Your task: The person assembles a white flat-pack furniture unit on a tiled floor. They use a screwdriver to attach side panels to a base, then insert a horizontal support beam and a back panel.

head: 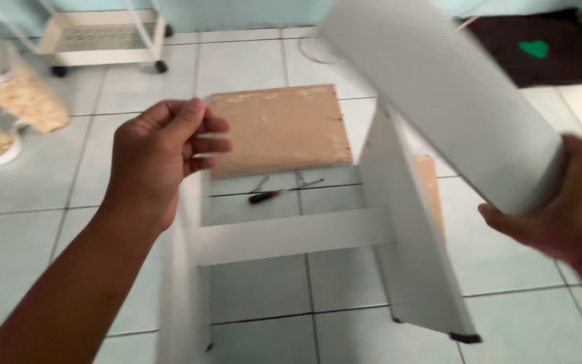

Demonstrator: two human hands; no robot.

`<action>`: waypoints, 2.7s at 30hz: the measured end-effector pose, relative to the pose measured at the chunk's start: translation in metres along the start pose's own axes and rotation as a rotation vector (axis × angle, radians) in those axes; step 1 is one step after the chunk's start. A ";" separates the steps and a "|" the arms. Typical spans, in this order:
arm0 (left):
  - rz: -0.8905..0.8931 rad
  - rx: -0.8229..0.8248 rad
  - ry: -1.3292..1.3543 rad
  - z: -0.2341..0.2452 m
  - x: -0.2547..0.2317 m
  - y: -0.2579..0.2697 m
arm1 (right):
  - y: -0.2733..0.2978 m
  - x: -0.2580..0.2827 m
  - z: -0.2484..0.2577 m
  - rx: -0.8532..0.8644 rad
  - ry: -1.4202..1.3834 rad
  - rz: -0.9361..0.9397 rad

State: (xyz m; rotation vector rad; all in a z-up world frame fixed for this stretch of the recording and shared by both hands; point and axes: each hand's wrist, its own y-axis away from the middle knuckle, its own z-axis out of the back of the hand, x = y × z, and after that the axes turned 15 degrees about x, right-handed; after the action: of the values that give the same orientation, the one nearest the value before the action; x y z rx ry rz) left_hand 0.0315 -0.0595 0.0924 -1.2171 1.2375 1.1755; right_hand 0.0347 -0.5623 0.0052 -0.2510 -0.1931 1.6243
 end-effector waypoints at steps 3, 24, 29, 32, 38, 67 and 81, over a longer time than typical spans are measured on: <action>0.045 0.081 -0.134 -0.031 0.008 -0.009 | 0.046 -0.044 -0.065 0.068 -0.066 -0.371; -0.018 -0.303 -1.009 0.040 0.054 0.007 | 0.206 -0.132 -0.317 0.610 -0.169 -1.151; 0.079 -0.294 -0.943 0.053 0.076 0.009 | 0.192 -0.114 -0.304 0.347 0.086 -0.835; 0.121 -0.259 -0.909 0.058 0.081 0.008 | 0.158 -0.083 -0.282 0.338 -0.189 -0.571; 0.187 -0.222 -0.944 0.053 0.084 0.008 | 0.080 -0.008 -0.258 0.726 -0.428 -0.698; 0.034 -0.151 -0.797 0.052 0.050 0.033 | -0.017 0.028 -0.008 0.585 -1.655 -0.103; -0.064 0.147 -0.586 0.030 0.042 0.040 | -0.064 0.250 0.031 1.054 -1.731 -0.208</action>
State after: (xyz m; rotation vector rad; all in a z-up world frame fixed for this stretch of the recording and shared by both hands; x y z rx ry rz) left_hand -0.0074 -0.0296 0.0497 -0.7193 0.8172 1.2505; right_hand 0.0724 -0.3077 0.0411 1.9429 -0.5703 1.1076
